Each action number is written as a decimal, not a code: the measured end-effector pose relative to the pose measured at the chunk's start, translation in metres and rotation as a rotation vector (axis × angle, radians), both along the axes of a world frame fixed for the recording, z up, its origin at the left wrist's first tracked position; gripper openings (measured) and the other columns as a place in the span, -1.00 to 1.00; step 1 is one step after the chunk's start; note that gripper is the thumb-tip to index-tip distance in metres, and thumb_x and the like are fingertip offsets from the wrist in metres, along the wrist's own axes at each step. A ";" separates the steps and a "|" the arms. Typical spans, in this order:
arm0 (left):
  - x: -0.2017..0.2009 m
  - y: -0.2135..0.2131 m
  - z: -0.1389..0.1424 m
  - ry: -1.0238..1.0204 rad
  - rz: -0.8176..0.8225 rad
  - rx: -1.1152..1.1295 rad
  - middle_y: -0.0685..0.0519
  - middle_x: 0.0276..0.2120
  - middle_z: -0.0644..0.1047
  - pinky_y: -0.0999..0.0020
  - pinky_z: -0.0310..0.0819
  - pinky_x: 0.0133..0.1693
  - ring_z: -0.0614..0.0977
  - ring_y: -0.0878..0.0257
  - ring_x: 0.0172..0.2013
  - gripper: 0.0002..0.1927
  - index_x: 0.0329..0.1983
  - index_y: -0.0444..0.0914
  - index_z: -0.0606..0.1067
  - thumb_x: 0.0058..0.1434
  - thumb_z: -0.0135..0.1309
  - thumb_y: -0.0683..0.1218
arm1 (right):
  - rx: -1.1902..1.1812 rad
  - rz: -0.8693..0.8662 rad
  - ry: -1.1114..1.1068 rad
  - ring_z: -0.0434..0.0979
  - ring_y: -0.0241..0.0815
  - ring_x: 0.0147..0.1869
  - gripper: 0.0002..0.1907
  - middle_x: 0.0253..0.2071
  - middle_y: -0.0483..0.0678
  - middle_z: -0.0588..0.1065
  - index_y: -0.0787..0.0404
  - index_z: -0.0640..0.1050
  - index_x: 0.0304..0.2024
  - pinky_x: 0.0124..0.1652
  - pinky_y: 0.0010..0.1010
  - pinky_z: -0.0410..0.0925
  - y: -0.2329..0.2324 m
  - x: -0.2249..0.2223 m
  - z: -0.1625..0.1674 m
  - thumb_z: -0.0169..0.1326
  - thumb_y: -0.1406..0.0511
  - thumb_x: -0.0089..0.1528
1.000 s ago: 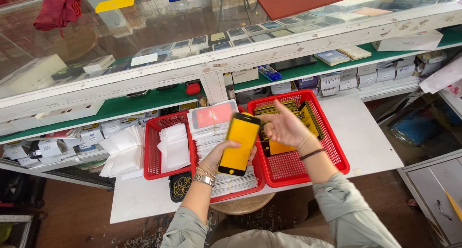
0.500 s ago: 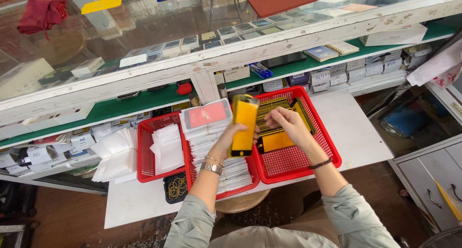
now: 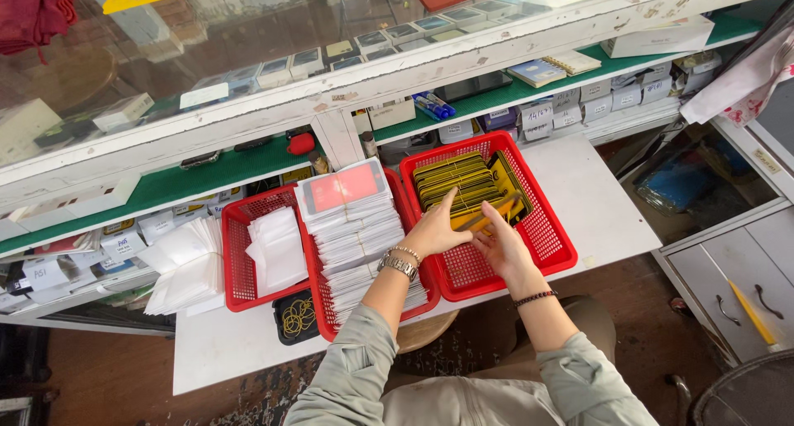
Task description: The person sits at a shop counter and sorts tempered glass screen protectors. They pick up protectors with orange and yellow backing films one at a time, place them into white paper sleeves, and stack the sleeved protectors into red plastic baskets, working through the pile.
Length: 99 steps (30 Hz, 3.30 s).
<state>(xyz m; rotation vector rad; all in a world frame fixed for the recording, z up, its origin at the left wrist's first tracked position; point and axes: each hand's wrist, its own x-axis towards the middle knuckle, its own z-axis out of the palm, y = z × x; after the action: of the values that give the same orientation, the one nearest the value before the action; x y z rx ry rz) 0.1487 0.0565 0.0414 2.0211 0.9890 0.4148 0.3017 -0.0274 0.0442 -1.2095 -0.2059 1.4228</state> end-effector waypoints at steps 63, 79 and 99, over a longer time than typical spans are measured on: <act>-0.053 0.000 -0.012 -0.254 0.228 -0.420 -0.06 -0.32 0.67 0.39 0.67 -0.40 0.72 0.25 -0.39 -0.63 0.03 -0.40 0.53 0.29 0.13 -0.04 | -0.080 1.069 -1.754 0.63 0.11 -0.03 -0.71 -0.19 0.10 0.61 0.12 0.64 -0.18 0.00 -0.11 0.48 0.020 -0.005 -0.028 0.19 0.10 0.16; -0.038 -0.006 -0.019 -0.191 0.245 -0.391 0.02 -0.36 0.69 0.46 0.54 -0.48 0.69 0.34 -0.47 -0.65 0.00 -0.31 0.58 0.34 0.06 0.04 | -0.111 1.137 -1.840 0.61 0.08 0.03 -0.63 -0.12 0.12 0.60 0.22 0.58 -0.13 0.02 -0.15 0.47 0.012 -0.017 -0.037 0.22 0.09 0.17; -0.202 0.014 0.011 -0.254 0.297 -0.492 -0.14 -0.34 0.69 0.37 0.71 -0.31 0.75 0.17 -0.38 -0.81 -0.24 -0.47 0.62 0.17 0.25 -0.20 | 0.168 0.515 -0.617 0.59 -0.29 -0.17 -0.71 -0.18 -0.02 0.59 0.33 0.54 0.05 -0.12 -0.45 0.48 0.055 -0.002 -0.030 0.06 0.27 0.35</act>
<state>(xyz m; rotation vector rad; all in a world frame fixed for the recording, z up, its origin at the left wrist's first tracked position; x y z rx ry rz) -0.0532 0.0705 0.0527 1.3522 1.1064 0.5134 0.2999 0.0274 0.0144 -1.4880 -1.1059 1.3764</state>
